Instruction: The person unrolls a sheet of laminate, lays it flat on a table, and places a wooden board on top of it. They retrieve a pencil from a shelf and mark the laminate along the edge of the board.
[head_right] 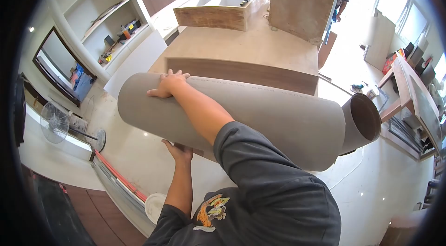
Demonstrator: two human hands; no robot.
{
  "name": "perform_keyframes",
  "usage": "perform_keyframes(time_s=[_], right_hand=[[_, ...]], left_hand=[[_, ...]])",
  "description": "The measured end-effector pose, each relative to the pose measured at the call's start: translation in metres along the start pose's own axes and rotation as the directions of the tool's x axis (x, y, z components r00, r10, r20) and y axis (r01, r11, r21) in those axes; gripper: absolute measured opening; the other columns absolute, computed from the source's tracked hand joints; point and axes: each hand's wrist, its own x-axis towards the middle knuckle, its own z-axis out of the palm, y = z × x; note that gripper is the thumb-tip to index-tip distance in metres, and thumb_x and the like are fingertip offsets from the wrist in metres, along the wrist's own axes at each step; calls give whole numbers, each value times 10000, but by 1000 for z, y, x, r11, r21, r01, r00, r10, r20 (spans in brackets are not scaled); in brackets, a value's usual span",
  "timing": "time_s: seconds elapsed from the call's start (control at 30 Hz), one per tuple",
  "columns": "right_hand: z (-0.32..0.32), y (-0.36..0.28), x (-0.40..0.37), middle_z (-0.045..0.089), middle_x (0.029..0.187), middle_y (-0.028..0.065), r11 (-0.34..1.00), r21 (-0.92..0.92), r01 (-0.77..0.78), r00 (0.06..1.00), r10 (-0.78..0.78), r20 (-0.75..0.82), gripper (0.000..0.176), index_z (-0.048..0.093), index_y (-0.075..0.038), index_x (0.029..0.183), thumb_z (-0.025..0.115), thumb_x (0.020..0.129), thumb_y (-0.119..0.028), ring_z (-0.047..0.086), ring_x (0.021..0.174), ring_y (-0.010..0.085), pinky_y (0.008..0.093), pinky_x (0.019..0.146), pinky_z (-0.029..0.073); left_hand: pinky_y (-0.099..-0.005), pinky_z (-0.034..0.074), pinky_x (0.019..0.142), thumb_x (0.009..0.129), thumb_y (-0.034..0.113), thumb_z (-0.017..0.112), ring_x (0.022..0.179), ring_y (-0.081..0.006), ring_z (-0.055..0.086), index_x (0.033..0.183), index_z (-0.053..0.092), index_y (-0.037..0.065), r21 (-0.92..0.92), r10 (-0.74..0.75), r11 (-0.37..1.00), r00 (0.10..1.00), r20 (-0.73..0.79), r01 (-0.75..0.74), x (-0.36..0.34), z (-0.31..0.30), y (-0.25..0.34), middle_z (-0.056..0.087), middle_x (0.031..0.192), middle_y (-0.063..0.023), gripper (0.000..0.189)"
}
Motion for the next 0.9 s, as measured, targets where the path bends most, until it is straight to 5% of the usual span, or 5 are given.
perform_keyframes(time_s=[0.3,0.43,0.53,0.7,0.9], right_hand=[[28,-52,1,282,1544,213,982,-189,6,998,-17,-57,1051,320,-108,1509,484,756,-822,244,1421,455,659,1106,187],[63,-74,-26,285,1549,191,949,-313,37,983,-90,-157,1015,322,-134,1508,454,778,-827,243,1417,451,631,1109,215],[86,-94,-52,258,1564,190,928,-370,41,972,-123,-201,989,312,-141,1512,459,796,-806,232,1423,450,625,1116,206],[113,-112,-87,262,1563,174,910,-410,60,926,-204,-317,938,335,-144,1497,572,793,-717,213,1435,423,627,1123,179],[106,-106,-198,217,1588,121,930,-334,-151,906,-4,-423,908,353,-168,1490,743,742,-507,142,1472,356,644,1133,104]], left_hand=[[-532,206,1156,864,800,334,1420,-324,257,1517,222,85,26,-381,923,923,-60,383,36,-38,88,249,1563,-105,975],[-550,218,1137,900,764,321,1404,-313,300,1514,237,72,230,17,973,992,-122,11,75,-75,199,253,1559,-131,928],[-468,298,1102,957,631,422,1348,-278,397,1479,315,31,781,509,552,860,-39,-292,112,-87,281,348,1507,-176,802],[-321,368,1043,938,316,650,1232,-252,500,1364,466,-40,882,37,269,919,393,-388,123,-19,343,557,1309,-160,586],[-328,413,1002,898,191,695,1101,-228,574,1303,495,-78,782,-79,522,894,442,-341,129,-10,345,610,1217,-143,526]])
